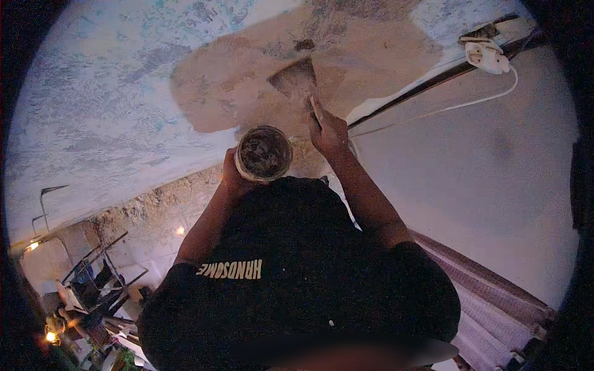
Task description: The person applies and smooths plaster compound onto a damaged section of a wall using a putty knife.
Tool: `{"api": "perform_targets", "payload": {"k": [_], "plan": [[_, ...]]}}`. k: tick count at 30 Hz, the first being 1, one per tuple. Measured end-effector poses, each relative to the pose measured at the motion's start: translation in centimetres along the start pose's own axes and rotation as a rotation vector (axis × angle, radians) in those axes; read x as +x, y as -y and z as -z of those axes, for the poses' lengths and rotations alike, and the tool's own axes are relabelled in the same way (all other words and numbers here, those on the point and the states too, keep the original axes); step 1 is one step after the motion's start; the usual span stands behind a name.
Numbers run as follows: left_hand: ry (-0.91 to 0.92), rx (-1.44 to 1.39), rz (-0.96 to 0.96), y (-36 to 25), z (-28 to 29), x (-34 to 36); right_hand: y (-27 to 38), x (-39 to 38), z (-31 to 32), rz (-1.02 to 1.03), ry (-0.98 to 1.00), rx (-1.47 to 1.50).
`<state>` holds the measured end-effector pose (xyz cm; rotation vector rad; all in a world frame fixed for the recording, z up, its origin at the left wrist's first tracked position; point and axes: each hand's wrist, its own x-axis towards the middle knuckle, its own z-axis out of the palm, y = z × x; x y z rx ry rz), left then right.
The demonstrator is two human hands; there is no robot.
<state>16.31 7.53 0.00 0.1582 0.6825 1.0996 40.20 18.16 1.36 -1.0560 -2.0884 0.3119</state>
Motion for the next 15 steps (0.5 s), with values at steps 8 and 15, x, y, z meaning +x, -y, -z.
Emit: {"api": "perform_targets", "payload": {"k": [8, 15], "plan": [[0.078, 1.118, -0.314, 1.0, 3.4, 0.2, 2.4, -2.7, 0.3, -0.343, -0.09, 0.729], [-0.049, 1.175, -0.292, -1.9, 3.1, 1.0, 5.0, -4.1, 5.0, -0.601, 0.168, 0.954]]}}
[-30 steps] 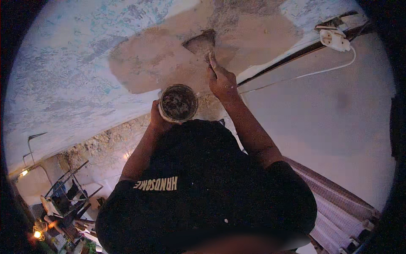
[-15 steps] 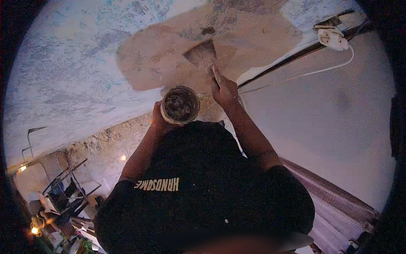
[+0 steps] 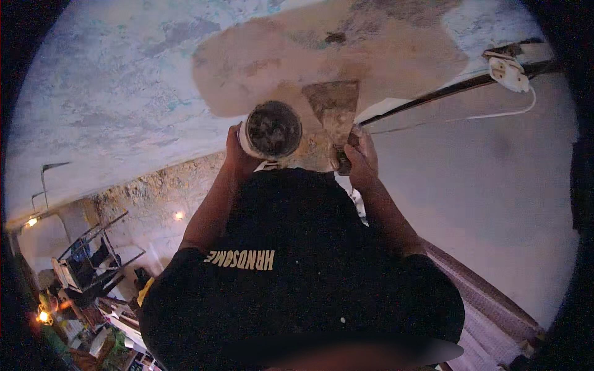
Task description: The person applies and smooths plaster compound onto a damaged section of a wall using a putty knife.
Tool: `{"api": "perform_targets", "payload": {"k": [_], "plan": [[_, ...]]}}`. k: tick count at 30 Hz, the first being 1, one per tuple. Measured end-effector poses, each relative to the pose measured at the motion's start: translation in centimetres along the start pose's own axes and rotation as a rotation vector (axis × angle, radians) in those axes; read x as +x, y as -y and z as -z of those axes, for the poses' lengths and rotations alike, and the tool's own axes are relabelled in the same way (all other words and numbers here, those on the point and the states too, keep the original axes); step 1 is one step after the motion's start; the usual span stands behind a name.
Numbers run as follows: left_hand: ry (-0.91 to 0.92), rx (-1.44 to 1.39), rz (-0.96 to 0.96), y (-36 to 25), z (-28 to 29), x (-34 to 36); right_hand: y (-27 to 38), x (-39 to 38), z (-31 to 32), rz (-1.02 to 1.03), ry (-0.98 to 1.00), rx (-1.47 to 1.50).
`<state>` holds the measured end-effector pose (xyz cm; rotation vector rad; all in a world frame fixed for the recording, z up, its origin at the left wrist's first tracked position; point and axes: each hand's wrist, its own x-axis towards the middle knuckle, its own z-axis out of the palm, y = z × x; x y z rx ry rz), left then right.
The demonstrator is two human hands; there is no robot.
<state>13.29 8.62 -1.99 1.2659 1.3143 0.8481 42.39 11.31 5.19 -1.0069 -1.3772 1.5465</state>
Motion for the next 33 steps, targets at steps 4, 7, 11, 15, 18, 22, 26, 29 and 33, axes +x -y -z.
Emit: {"api": "perform_targets", "payload": {"k": [4, 7, 11, 15, 18, 22, 26, 29, 33], "plan": [[0.133, -1.418, 0.101, -0.4, 0.4, 1.0, 3.1, -0.9, -0.6, 0.046, 0.065, -0.344], [0.032, -1.141, 0.069, -0.2, 0.5, 1.6, 2.6, -0.8, 0.2, 0.194, 0.145, -0.733], [0.055, -1.082, 0.092, -2.8, 1.5, 0.8, 4.9, 0.1, -1.2, 0.327, 0.22, -0.93], [-0.098, -0.152, -0.267, 0.1, 0.8, -0.5, 7.9, 0.5, -1.9, 0.359, 0.465, -1.367], [-0.059, -0.235, -0.291, -0.4, 0.7, -1.5, 9.0, 0.6, -2.3, 0.263, 0.573, -1.391], [-0.005, -1.143, 0.348, 3.0, 0.8, -1.4, 9.2, 0.3, -2.5, 0.301, 0.616, -1.348], [0.145, -1.378, 0.545, 1.6, 1.3, -3.6, 8.9, -0.6, -3.0, 0.175, 0.721, -1.434], [0.122, -1.372, 0.595, 2.2, 1.7, -3.9, 8.8, -0.7, -3.5, 0.141, 0.755, -1.461], [0.105, -1.027, 0.4, 5.2, 1.4, -4.2, 9.1, -1.0, -4.5, 0.132, 0.774, -1.482]]}}
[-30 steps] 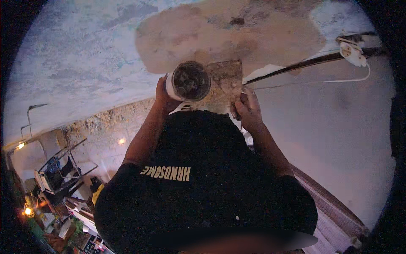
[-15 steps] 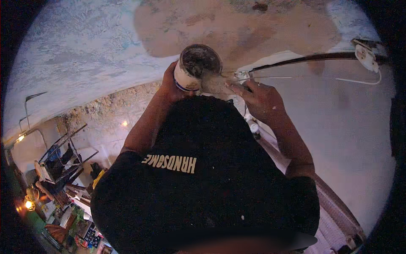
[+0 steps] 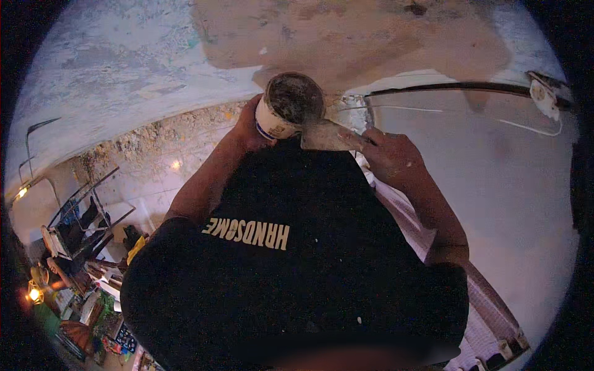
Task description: The person applies and smooths plaster compound onto a damaged section of a wall using a putty knife.
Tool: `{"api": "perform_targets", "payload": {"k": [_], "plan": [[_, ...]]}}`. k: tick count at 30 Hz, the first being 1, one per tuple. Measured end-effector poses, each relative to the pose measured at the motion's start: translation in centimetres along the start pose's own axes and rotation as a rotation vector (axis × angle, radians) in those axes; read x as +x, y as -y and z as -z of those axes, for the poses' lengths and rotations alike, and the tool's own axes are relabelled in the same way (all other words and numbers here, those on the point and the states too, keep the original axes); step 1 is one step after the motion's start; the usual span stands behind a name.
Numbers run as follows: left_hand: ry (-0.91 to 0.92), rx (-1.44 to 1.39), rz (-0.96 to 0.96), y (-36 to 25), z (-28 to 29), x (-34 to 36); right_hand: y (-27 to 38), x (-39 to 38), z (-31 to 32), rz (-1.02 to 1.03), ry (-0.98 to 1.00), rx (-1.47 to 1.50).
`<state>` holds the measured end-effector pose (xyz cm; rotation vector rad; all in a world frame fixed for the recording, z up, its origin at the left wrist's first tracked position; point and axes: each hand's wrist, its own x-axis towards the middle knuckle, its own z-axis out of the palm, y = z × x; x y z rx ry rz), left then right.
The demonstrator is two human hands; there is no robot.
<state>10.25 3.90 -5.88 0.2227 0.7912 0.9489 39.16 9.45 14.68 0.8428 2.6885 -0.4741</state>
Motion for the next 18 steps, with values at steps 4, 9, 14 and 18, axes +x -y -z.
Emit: {"api": "perform_targets", "payload": {"k": [4, 9, 14, 18], "plan": [[-0.013, -0.032, 0.082, -0.5, -0.2, -0.8, 0.0, -0.7, -1.4, 0.069, -0.018, 0.003], [0.074, 0.556, -0.157, 2.0, 3.9, 1.1, 0.9, -1.0, -2.6, -0.06, 0.068, 0.007], [0.148, 0.303, -0.058, -0.3, 1.3, -0.4, 1.8, -1.2, -1.9, -0.093, 0.049, 0.064], [0.3, 0.967, -0.597, -0.6, 1.6, 0.0, 1.9, -1.9, -2.2, -0.118, -0.03, 0.096]]}}
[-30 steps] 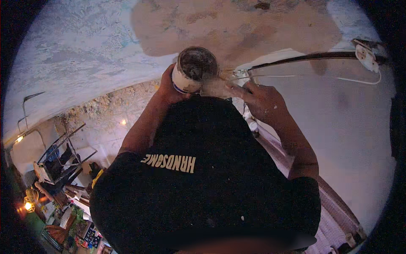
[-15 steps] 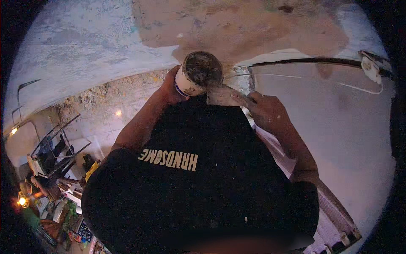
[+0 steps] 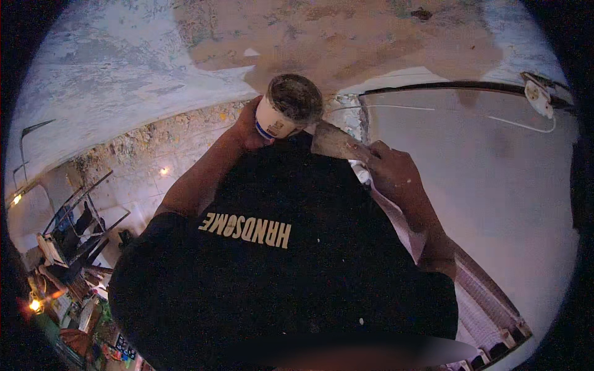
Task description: The person applies and smooths plaster compound onto a damaged section of a wall using a putty knife.
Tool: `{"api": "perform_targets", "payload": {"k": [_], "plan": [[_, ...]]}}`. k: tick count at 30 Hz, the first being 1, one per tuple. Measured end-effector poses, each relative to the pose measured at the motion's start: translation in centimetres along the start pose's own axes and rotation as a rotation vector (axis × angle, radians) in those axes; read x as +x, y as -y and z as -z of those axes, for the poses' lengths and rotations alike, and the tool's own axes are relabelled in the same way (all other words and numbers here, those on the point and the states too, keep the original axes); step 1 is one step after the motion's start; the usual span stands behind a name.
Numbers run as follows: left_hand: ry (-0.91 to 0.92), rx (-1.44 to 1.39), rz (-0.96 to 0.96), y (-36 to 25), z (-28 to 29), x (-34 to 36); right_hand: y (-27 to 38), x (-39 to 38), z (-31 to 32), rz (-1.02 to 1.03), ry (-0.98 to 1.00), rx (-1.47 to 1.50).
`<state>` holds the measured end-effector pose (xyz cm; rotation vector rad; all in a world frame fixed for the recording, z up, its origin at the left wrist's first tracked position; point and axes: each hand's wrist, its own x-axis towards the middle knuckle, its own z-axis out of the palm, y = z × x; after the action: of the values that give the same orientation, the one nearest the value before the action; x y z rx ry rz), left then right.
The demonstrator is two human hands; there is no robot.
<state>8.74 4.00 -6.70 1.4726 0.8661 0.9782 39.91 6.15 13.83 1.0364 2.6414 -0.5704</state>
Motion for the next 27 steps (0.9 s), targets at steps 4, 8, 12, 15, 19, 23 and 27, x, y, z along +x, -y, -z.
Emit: {"api": "perform_targets", "payload": {"k": [4, 8, 12, 15, 19, 23, 27], "plan": [[-0.032, -0.342, 0.569, -3.8, 0.9, -0.1, -0.6, -1.1, -0.6, -0.091, 0.028, 0.033], [-0.152, -0.148, 0.353, -2.9, 1.6, -0.6, 0.5, -0.6, 1.8, -0.338, -0.056, 0.348], [-0.217, -0.183, 0.482, 0.5, 2.1, 0.3, 2.6, 1.9, 3.3, -0.477, -0.053, 0.47], [-0.138, 0.416, 0.491, -7.2, 1.5, 1.3, 1.6, 1.8, 1.7, -0.324, 0.007, 0.242], [-0.223, 0.061, 0.564, -6.7, 1.4, 0.8, 3.3, 3.6, 4.8, -0.301, 0.211, 0.303], [-0.317, -0.141, 0.565, -6.2, 1.2, 0.5, 3.4, 3.7, 4.8, -0.224, 0.195, 0.178], [-0.447, -0.55, 0.732, -8.5, 0.8, 1.3, 3.5, 3.4, 4.7, -0.202, 0.146, 0.08]]}}
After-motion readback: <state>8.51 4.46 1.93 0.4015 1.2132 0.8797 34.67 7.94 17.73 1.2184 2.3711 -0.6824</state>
